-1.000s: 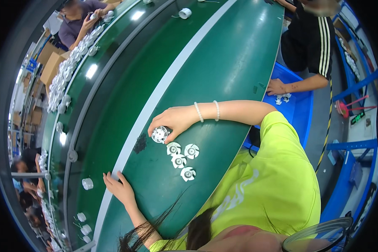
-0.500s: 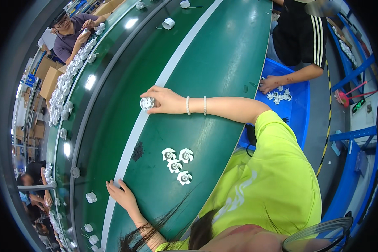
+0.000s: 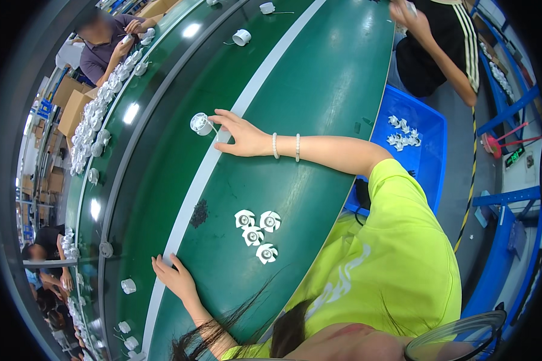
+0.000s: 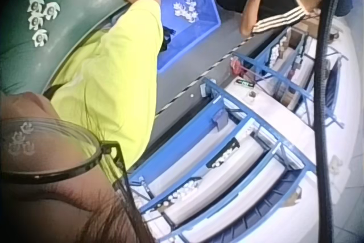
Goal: Sorting and assembling small white electronic parts into plastic containers on an assembly line.
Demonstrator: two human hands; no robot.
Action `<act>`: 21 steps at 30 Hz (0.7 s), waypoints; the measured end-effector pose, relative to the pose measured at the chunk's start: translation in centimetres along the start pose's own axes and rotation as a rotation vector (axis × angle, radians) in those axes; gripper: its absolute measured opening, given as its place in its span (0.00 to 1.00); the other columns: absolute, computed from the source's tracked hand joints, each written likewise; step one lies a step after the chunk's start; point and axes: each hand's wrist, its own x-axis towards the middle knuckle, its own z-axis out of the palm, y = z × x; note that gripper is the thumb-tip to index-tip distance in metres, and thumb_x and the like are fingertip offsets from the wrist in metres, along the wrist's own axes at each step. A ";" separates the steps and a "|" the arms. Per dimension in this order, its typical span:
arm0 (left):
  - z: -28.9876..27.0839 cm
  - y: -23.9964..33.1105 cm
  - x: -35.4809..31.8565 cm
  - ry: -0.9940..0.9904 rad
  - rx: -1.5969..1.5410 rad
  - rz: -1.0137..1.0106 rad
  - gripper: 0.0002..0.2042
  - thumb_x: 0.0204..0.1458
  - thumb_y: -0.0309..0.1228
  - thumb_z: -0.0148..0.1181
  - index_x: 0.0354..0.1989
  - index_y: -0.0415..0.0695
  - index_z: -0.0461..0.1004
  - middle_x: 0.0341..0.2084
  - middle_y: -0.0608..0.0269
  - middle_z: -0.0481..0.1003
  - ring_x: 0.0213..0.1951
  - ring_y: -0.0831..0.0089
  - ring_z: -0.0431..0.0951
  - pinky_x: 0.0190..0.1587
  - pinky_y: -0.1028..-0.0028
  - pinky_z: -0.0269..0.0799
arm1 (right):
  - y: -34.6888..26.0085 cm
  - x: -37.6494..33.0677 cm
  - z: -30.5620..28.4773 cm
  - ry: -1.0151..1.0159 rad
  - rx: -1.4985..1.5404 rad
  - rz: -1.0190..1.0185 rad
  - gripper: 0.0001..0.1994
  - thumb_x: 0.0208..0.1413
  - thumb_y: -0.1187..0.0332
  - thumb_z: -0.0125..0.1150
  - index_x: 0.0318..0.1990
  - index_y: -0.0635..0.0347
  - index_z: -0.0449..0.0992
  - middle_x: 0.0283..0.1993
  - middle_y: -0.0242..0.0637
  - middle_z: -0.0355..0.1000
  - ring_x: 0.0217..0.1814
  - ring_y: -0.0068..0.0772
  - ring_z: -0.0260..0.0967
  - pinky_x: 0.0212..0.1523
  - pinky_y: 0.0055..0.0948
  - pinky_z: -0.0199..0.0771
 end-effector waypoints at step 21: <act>0.2 0.6 0.0 0.055 0.046 -0.024 0.22 0.65 0.38 0.52 0.57 0.30 0.67 0.60 0.36 0.67 0.61 0.43 0.67 0.64 0.57 0.62 | 14.2 13.5 -7.1 0.486 -1.148 0.034 0.25 0.54 0.49 0.58 0.61 0.35 0.75 0.67 0.54 0.61 0.71 0.60 0.54 0.74 0.58 0.41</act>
